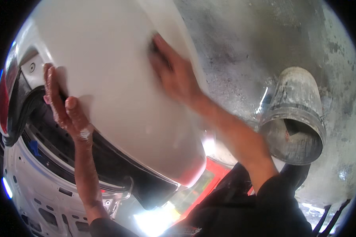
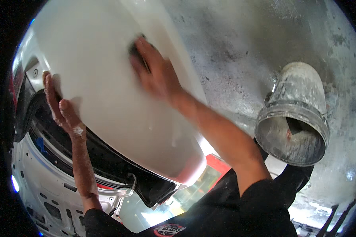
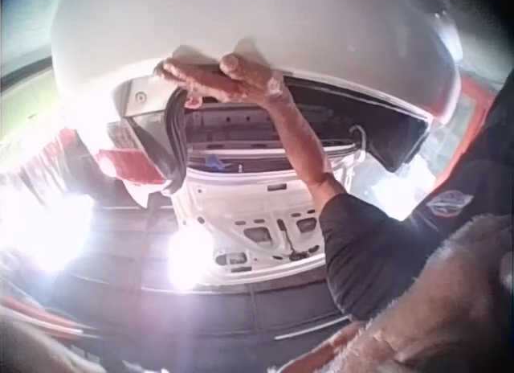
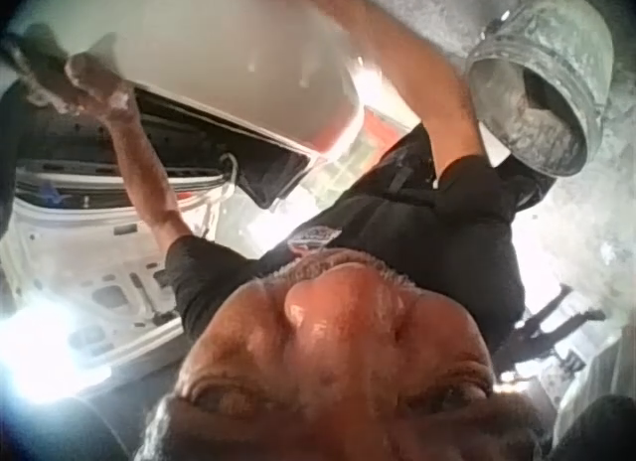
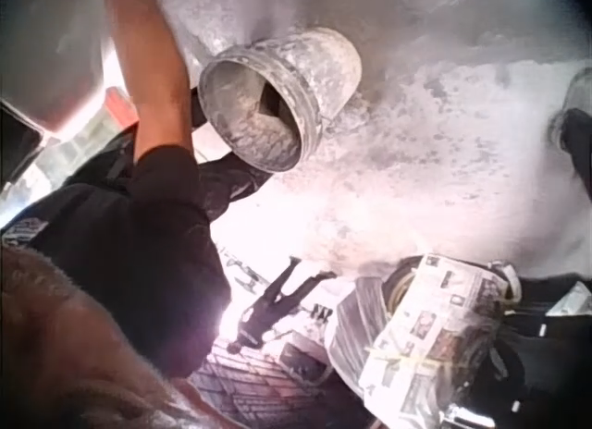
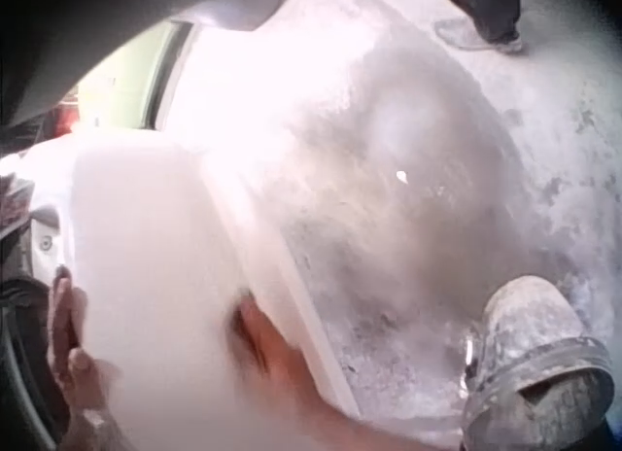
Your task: Wet sanding the exterior of a white car bumper using a sanding block and a bucket of water.
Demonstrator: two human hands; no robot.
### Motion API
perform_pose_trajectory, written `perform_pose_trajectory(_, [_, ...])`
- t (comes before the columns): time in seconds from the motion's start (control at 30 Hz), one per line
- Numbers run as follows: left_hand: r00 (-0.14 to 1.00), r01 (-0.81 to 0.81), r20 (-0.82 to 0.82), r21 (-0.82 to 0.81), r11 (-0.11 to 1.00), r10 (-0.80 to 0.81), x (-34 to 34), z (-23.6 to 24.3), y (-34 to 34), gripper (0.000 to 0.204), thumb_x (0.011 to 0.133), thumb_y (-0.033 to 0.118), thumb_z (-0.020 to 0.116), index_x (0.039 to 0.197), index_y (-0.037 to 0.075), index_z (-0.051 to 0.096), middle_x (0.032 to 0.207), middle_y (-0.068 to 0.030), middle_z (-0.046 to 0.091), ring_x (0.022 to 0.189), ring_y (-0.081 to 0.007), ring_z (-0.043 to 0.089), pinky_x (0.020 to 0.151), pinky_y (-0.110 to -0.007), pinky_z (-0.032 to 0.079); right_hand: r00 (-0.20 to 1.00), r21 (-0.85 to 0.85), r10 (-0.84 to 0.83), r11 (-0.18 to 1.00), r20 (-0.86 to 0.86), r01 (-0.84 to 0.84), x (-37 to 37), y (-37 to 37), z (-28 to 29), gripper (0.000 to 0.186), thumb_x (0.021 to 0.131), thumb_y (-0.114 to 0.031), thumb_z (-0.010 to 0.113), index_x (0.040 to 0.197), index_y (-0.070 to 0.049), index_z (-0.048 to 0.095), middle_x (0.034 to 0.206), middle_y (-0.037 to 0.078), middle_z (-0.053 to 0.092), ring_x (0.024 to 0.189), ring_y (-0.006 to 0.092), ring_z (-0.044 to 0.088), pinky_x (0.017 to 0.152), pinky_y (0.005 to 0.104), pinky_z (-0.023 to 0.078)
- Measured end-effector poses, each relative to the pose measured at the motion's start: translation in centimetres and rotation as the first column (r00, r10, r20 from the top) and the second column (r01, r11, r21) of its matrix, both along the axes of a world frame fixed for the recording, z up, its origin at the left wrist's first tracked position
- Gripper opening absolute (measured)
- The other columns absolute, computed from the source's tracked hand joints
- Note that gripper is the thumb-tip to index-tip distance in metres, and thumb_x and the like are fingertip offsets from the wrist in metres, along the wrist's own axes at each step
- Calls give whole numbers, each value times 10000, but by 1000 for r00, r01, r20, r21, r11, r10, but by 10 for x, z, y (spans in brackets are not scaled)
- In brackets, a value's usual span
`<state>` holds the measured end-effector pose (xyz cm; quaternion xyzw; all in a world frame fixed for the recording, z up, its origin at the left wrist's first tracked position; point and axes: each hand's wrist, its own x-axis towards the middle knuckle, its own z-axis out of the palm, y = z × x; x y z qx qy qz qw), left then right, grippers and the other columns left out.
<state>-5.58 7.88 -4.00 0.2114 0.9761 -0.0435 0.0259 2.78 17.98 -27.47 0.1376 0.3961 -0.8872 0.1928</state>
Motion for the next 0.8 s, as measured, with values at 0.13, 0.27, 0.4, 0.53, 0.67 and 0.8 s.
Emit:
perform_pose_trajectory(0.13, [998,60,-5,-20,998,-60,-6,-5,0,758,1092,589,453,1527,-29,506,1620,-237,450,1507,-391,417,1228,-512,326,931,215,-80,963,-356,165,114,-8,2,802,894,-59,734,1599,35,365,1674,279,310,1550,437,332,1262,478,346])
perform_pose_trajectory(0.27, [1000,19,5,-79,997,-18,-4,-8,4,753,1088,615,393,1571,45,488,1656,-189,427,1533,-352,385,1246,-517,275,935,285,-99,937,-340,203,33,1,4,708,926,-24,709,1561,59,406,1647,290,353,1505,474,382,1238,496,372])
perform_pose_trajectory(0.4, [999,42,-9,-111,993,-43,-3,-2,2,698,1097,566,387,1574,67,490,1657,-182,428,1533,-338,384,1260,-520,230,957,230,-54,965,-287,124,22,4,13,664,950,-79,695,1545,61,434,1638,287,374,1498,474,396,1233,507,379])
perform_pose_trajectory(0.53, [999,41,-3,-103,994,-41,-3,1,-4,677,1096,542,392,1571,70,493,1658,-177,428,1526,-329,393,1252,-530,244,896,288,-35,941,-443,179,137,-4,19,718,892,-113,720,1521,99,448,1635,318,359,1526,483,354,1280,530,317])
perform_pose_trajectory(0.67, [999,54,1,-113,992,-55,-7,-1,1,667,1100,534,409,1572,70,490,1658,-173,427,1522,-320,399,1258,-520,249,877,384,25,905,-479,183,71,2,12,729,854,-82,757,1494,108,465,1623,328,363,1529,482,343,1270,516,335])
perform_pose_trajectory(0.8, [999,36,4,-57,998,-36,-4,-4,1,664,1104,527,432,1572,59,485,1649,-173,437,1533,-320,386,1267,-501,261,862,298,-181,888,-474,351,-19,0,11,611,899,-110,724,1443,87,528,1531,302,505,1470,472,437,1225,499,399])
